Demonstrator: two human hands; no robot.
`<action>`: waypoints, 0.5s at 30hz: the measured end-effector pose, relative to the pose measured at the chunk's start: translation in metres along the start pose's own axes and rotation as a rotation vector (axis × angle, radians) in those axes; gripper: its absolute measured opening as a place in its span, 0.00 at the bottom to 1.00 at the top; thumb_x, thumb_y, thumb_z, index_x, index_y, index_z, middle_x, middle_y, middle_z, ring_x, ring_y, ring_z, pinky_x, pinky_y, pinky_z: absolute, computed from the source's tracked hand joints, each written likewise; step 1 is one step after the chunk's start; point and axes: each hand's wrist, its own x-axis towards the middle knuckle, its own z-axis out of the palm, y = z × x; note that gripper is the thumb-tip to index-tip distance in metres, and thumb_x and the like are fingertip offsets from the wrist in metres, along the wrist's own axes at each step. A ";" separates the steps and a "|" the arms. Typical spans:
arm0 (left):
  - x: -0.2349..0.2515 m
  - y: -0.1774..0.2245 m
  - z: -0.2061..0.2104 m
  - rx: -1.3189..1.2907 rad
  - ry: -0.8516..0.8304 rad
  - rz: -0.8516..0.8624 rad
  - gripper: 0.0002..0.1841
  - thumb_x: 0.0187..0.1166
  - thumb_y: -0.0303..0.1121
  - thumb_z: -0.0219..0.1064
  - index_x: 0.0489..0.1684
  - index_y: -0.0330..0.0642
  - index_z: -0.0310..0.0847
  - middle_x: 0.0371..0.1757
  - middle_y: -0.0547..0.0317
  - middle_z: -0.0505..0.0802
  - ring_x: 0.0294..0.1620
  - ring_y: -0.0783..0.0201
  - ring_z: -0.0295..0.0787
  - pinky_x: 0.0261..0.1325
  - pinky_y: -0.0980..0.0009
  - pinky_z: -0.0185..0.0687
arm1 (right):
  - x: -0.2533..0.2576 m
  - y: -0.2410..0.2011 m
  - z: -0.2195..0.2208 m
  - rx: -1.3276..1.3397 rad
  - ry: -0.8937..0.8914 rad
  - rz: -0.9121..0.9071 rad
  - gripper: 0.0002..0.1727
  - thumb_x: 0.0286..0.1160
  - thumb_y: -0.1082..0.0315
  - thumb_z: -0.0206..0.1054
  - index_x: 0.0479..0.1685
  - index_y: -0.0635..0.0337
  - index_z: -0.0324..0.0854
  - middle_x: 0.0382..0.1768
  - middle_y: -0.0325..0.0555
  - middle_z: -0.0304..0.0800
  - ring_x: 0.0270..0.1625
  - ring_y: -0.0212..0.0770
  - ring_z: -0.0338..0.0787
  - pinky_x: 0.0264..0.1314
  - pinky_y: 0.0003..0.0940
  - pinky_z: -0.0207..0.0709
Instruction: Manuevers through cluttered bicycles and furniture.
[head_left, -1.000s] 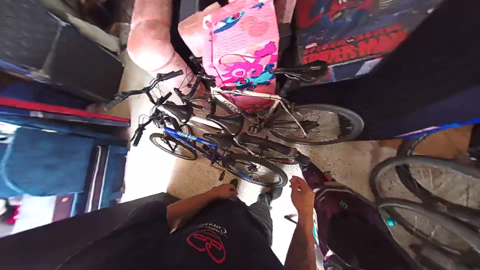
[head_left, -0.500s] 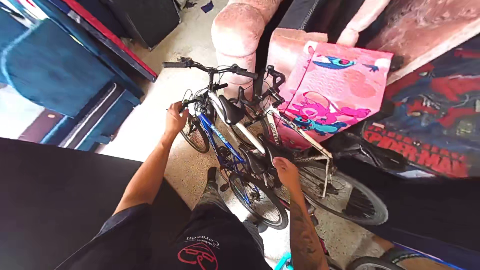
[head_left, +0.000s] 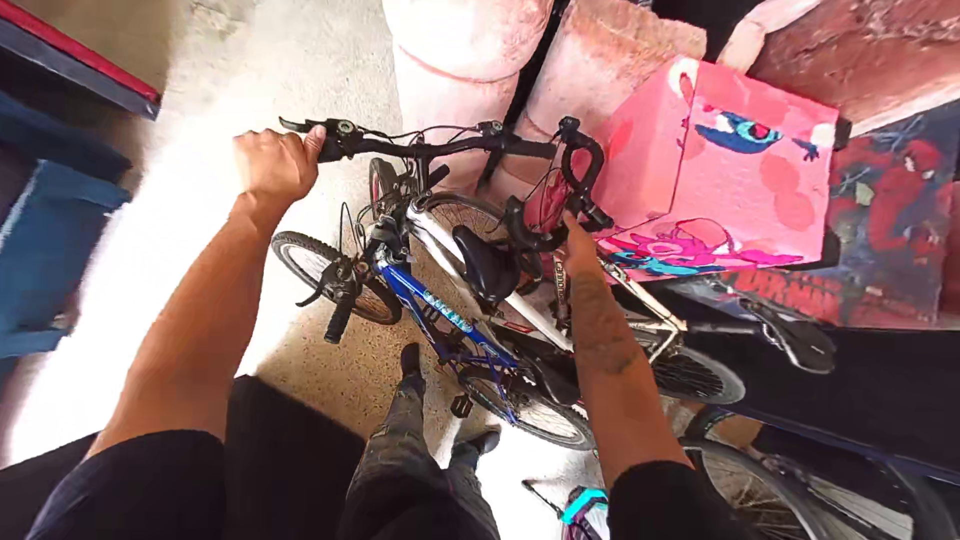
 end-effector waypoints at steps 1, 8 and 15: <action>-0.011 -0.002 0.002 -0.011 0.006 -0.016 0.56 0.82 0.74 0.21 0.43 0.24 0.81 0.49 0.16 0.89 0.58 0.15 0.84 0.53 0.17 0.71 | 0.014 -0.001 0.013 0.048 0.044 -0.036 0.41 0.68 0.37 0.74 0.74 0.57 0.76 0.62 0.53 0.88 0.61 0.49 0.90 0.60 0.53 0.88; -0.063 -0.014 0.027 -0.032 0.036 -0.171 0.53 0.78 0.79 0.29 0.47 0.31 0.80 0.40 0.25 0.90 0.46 0.20 0.88 0.42 0.22 0.75 | 0.006 -0.007 0.052 -0.053 0.142 -0.175 0.27 0.77 0.61 0.68 0.77 0.55 0.77 0.47 0.52 0.90 0.35 0.44 0.92 0.37 0.45 0.90; -0.073 -0.025 0.030 0.011 -0.001 -0.255 0.54 0.74 0.83 0.31 0.48 0.34 0.82 0.44 0.27 0.92 0.52 0.24 0.89 0.50 0.23 0.74 | -0.010 0.000 0.112 0.129 -0.006 -0.263 0.34 0.76 0.55 0.73 0.80 0.64 0.73 0.47 0.55 0.94 0.40 0.48 0.96 0.43 0.50 0.94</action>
